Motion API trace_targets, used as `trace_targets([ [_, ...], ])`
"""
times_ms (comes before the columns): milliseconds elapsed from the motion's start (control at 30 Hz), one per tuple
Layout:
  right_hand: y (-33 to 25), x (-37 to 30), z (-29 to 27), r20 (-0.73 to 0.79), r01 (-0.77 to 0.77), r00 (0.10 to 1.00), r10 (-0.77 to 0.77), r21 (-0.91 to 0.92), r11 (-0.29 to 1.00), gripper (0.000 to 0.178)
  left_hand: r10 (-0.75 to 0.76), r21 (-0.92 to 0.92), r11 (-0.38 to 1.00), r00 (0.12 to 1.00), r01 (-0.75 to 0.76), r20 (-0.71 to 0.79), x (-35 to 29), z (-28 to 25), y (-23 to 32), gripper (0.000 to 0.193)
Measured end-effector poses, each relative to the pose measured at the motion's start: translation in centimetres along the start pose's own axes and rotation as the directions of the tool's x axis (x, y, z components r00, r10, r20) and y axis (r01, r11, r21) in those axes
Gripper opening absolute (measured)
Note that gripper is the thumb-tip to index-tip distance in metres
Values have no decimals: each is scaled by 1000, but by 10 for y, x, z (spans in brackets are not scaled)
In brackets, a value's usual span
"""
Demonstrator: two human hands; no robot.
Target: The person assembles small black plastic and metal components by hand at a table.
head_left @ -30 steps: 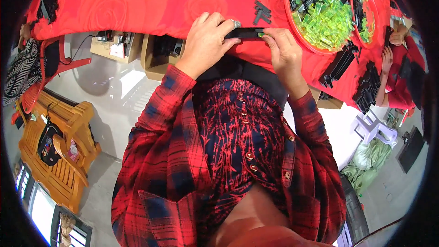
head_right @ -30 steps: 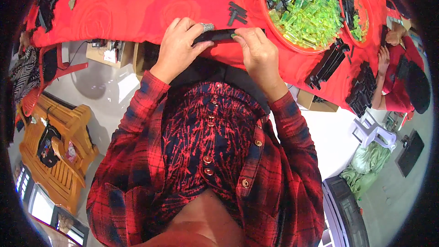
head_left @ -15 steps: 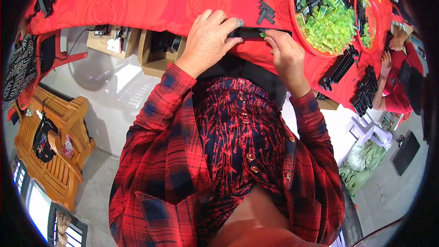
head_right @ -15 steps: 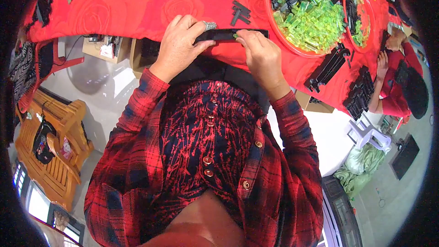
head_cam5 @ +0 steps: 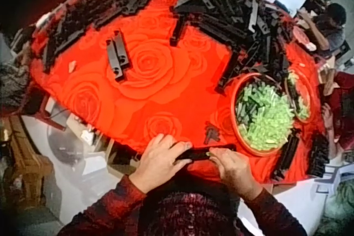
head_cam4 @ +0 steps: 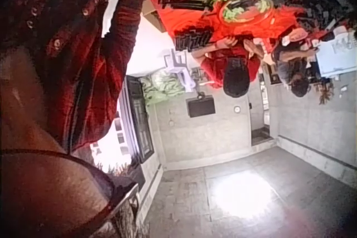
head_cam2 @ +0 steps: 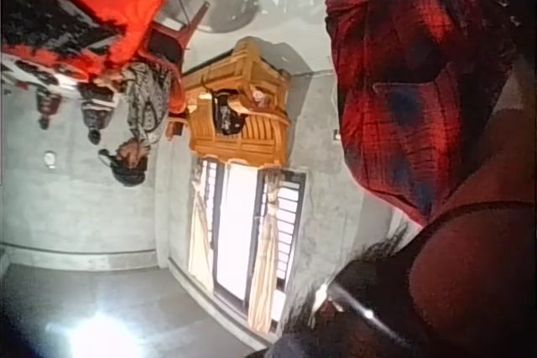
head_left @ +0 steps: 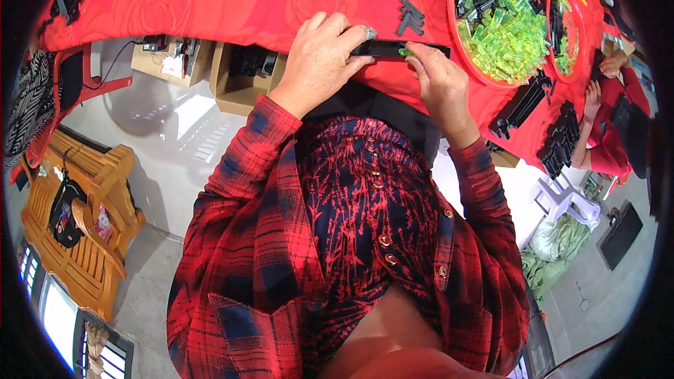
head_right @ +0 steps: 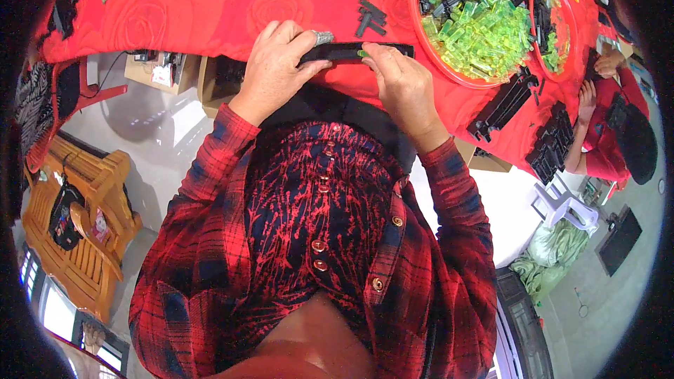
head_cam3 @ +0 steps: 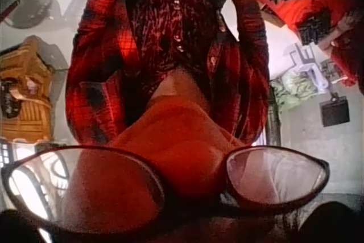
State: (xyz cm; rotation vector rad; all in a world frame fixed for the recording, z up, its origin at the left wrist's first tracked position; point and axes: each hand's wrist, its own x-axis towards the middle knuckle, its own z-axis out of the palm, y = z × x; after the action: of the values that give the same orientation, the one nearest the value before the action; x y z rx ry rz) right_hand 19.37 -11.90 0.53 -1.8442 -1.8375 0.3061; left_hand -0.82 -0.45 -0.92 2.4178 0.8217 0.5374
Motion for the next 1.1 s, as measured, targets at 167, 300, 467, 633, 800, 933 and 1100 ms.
trace_targets([
  [167,2,-3,4,-7,-44,999,44,54,998,23,-9,-12,1000,1000,9,0,0,0,1,34],
  [300,1,-1,2,23,-39,999,38,17,999,19,9,-25,1000,999,-10,-39,0,-1,1,33],
  [467,0,0,0,27,-16,1000,15,8,1000,17,11,-32,999,999,-13,-44,0,1,1,33],
  [633,0,0,0,29,-10,1000,10,2,1000,19,13,-27,1000,999,-14,-36,-1,0,1,33],
  [800,3,1,-1,60,11,998,-11,-1,1000,20,18,-13,1000,999,-18,-44,0,0,1,33],
  [933,3,2,-2,86,54,995,-50,-39,998,18,5,-15,1000,999,-6,-41,-1,2,0,33],
  [1100,3,2,-1,89,71,994,-67,-40,997,20,0,13,1000,1000,0,-29,-1,4,0,34],
])
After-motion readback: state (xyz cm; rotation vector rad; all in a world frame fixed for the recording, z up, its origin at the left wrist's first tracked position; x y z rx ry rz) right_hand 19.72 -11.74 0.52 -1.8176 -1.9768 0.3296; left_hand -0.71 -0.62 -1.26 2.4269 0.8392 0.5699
